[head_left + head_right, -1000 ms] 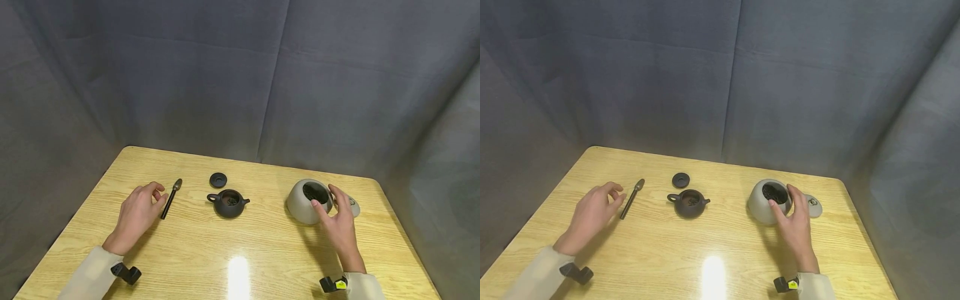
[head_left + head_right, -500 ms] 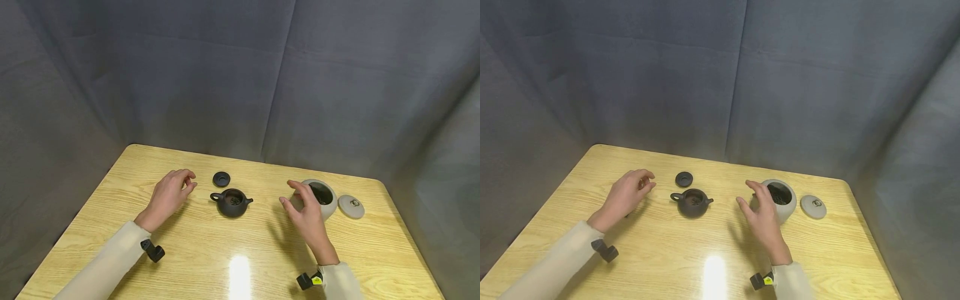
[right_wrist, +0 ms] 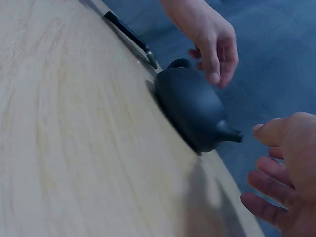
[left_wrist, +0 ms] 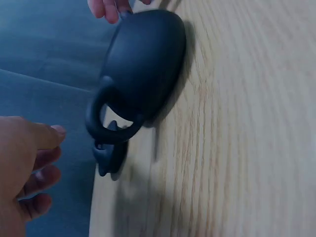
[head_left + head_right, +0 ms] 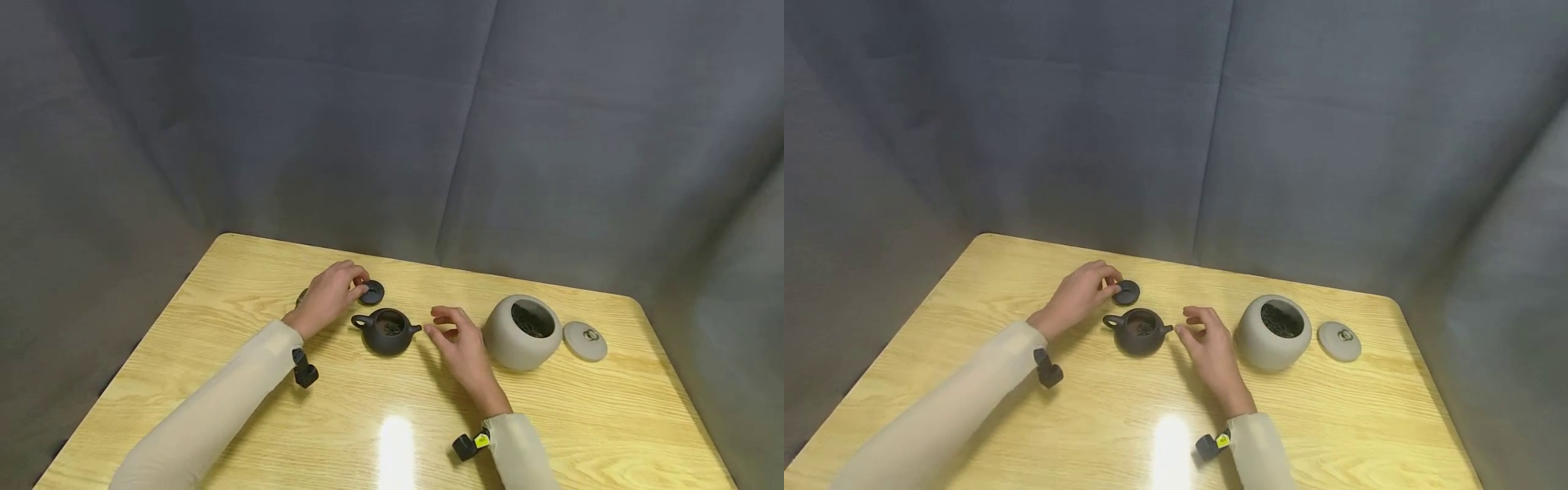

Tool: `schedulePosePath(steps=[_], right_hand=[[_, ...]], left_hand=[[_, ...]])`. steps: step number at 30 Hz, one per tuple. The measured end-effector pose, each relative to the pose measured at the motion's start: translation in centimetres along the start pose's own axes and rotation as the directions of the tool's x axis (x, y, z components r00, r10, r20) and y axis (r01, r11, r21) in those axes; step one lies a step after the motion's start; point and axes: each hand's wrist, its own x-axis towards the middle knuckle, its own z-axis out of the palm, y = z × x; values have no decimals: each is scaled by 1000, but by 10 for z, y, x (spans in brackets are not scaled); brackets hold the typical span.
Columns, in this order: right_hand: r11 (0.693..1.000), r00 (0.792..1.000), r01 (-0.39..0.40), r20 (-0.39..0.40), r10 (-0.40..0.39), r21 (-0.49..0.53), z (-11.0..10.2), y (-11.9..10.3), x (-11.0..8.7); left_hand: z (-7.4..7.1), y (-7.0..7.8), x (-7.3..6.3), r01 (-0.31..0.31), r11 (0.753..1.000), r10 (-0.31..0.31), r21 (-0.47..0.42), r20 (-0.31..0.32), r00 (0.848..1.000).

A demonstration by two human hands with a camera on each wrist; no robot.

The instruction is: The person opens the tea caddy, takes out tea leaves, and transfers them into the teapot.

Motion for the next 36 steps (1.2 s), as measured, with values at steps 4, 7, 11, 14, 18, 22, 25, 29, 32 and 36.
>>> schedulePosePath(steps=[4,7,11,14,18,22,25,29,32,36], right_hand=[[1000,1000,-28,2,28,13,5,3,0],[999,999,-33,17,33,28,11,4,0],[999,999,-27,27,26,25,18,4,0],[1000,999,-24,29,24,12,22,3,0],[1000,999,-25,38,25,0,24,0,-1],[1000,998,-20,52,21,-13,26,-2,0],[1000,998,-15,57,16,-19,27,-4,1],[1000,998,-13,56,14,-23,26,-7,1],[1000,998,-9,60,11,-26,26,-7,1],[999,998,-4,63,6,-35,25,-6,2]], left_hand=[[12,3,15,-8,1000,6,26,81,997],[17,0,20,0,998,-8,65,116,993],[20,-3,23,17,996,-31,90,151,988],[20,-3,25,21,996,-36,89,166,985],[21,-3,26,21,995,-37,96,172,984],[22,-4,28,26,993,-47,116,174,984],[21,-6,27,28,992,-48,121,167,985],[18,-6,25,29,995,-44,98,154,987],[13,-5,21,33,996,-45,87,137,990],[3,1,12,23,997,-32,75,120,992]])
